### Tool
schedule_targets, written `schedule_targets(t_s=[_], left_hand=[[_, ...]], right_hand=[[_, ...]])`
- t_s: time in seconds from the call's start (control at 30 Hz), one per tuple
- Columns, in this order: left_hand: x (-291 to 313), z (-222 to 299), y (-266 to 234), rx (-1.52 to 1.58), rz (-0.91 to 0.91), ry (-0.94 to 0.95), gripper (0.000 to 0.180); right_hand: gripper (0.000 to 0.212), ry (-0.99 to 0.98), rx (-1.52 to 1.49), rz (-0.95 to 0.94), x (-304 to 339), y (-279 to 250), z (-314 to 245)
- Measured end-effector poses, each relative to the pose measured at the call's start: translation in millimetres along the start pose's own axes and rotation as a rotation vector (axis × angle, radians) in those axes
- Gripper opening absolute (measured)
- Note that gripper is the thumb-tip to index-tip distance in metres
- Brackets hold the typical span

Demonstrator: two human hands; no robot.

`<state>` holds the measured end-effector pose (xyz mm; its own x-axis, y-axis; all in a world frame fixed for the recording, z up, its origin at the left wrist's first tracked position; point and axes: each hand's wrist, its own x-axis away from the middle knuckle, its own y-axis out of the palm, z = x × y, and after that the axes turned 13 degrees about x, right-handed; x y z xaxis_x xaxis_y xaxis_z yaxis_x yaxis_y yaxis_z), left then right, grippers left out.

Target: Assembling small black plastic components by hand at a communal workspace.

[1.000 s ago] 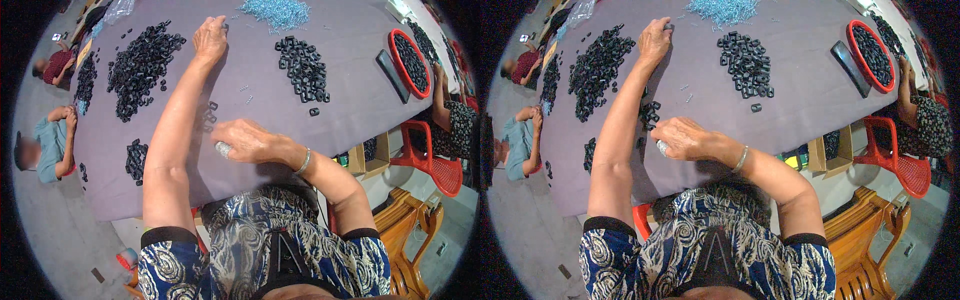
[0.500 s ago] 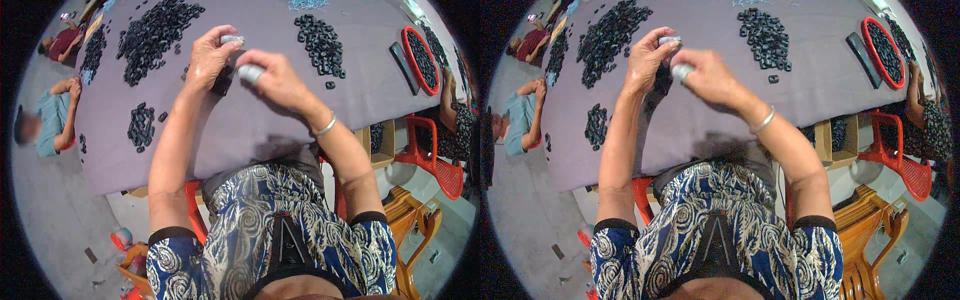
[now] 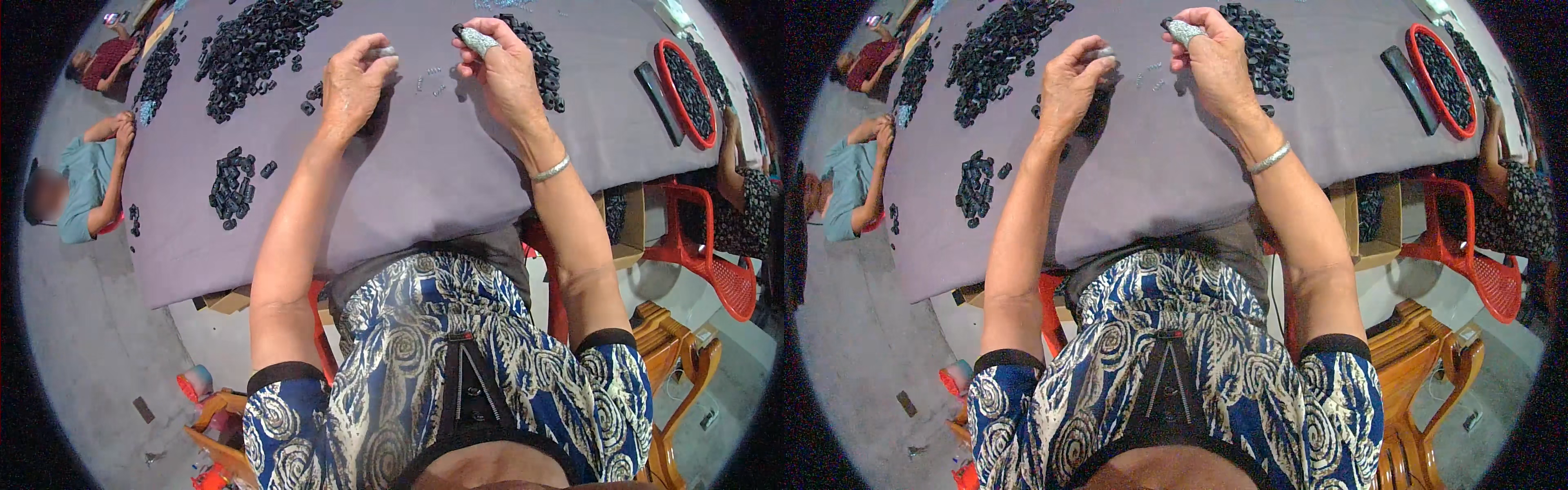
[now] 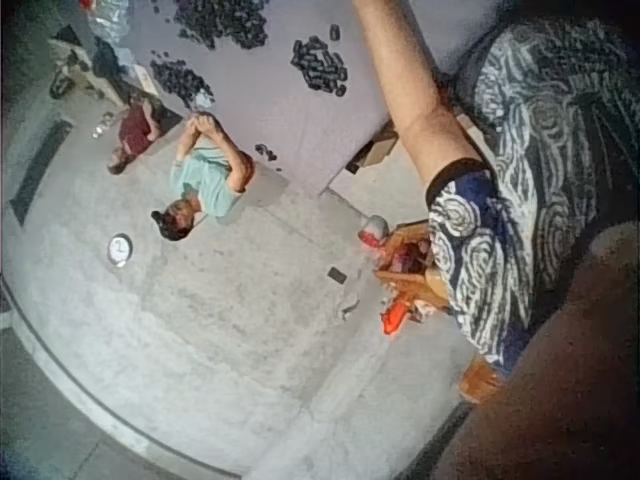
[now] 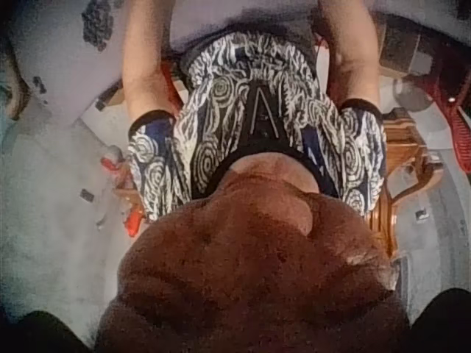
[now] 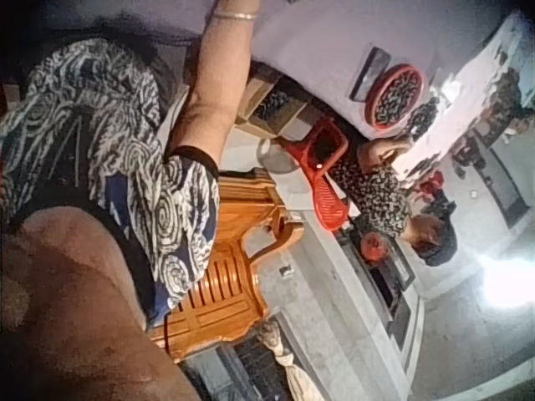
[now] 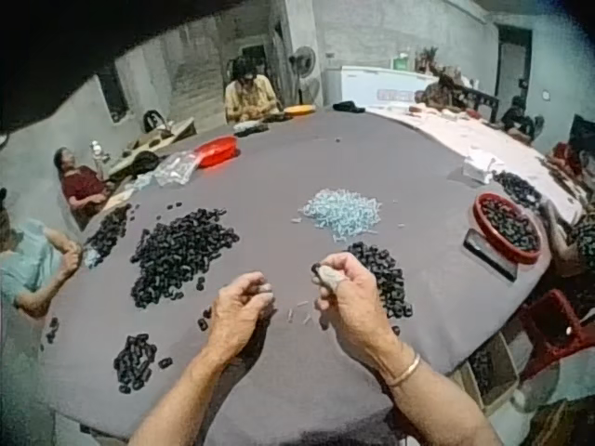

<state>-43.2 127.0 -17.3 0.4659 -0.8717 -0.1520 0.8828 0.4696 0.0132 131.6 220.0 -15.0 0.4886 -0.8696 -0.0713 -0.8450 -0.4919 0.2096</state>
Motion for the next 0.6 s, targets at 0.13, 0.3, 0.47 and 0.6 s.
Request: schedule_targets(t_s=[0.13,0.3,0.47,0.6], left_hand=[[0.1,2.0,-3.1,-0.314,0.000,0.149,0.023],[18.5,11.6,12.2,-0.393,-0.081,0.221,0.020],[28.6,6.3,35.9,-0.703,-0.181,0.354,0.022],[30.6,1.7,40.6,-0.836,-0.202,0.438,0.017]], right_hand=[[0.013,-0.007,0.019,-0.020,0.8,0.0,-2.9],[0.010,0.305,0.091,0.121,22.0,26.1,-60.9],[0.013,0.001,-0.020,-0.147,-0.8,-2.7,-6.9],[0.015,-0.022,-0.093,-0.241,1.7,3.2,-8.9]])
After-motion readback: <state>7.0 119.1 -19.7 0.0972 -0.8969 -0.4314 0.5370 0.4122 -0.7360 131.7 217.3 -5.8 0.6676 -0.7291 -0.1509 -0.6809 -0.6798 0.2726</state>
